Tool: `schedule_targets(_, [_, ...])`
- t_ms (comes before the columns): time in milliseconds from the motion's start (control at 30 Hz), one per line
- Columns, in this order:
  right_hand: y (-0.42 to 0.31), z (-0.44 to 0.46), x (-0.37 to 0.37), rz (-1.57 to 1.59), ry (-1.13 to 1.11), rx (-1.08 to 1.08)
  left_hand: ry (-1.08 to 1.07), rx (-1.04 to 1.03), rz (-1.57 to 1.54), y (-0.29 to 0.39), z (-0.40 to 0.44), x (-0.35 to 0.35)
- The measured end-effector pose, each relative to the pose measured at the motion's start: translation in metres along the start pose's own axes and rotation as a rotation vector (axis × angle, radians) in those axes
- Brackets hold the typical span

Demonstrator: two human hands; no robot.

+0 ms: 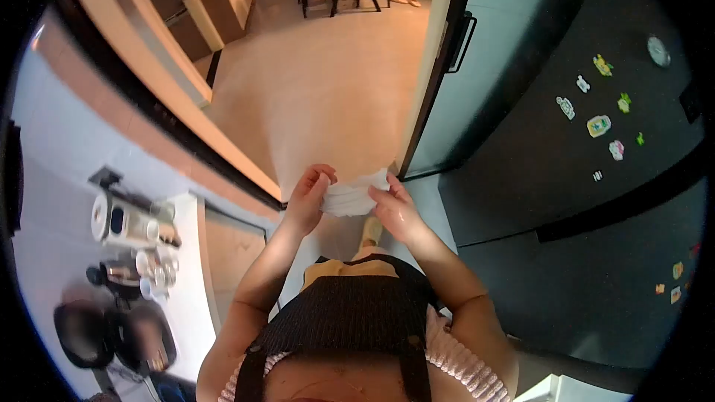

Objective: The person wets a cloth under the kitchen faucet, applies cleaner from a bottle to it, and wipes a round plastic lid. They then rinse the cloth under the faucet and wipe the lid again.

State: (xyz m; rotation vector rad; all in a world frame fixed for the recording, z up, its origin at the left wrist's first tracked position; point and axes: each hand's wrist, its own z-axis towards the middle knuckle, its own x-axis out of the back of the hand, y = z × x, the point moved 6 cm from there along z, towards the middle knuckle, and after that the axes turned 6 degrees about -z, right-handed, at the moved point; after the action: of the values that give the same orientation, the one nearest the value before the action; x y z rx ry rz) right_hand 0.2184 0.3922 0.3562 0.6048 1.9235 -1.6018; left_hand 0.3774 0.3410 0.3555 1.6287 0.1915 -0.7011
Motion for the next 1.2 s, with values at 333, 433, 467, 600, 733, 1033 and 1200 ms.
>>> schedule_targets(333, [-0.081, 0.336, 0.028, -0.147, -0.096, -0.001, 0.070, -0.024, 0.340, 0.082, 0.281, 0.090])
schedule_targets(433, [-0.095, 0.426, 0.010, -0.176, -0.161, -0.030, 0.237, -0.212, 0.556, 0.093, 0.355, 0.143])
schedule_targets(467, [-0.092, 0.453, 0.002, -0.182, -0.166, -0.045, 0.252, -0.209, 0.549, 0.086, 0.384, 0.160])
schedule_targets(600, [-0.077, 0.538, -0.060, -1.096, -0.419, 0.133, 0.626, -0.477, 0.650, 0.062, 0.517, 0.239])
schedule_targets(733, [-0.072, 0.617, -0.062, -1.418, -0.719, 0.358, 0.185, -0.173, -0.081, 0.051, 0.672, 0.231])
schedule_targets(1033, [-0.293, 0.790, 0.133, -1.531, 0.546, 0.663, -0.593, 0.322, 0.027, -0.031, 0.932, 0.041])
schedule_targets(1200, [-0.361, 0.797, 0.225, -1.822, 0.789, 0.609, -1.110, -0.360, 0.488, -0.062, 0.998, -0.084])
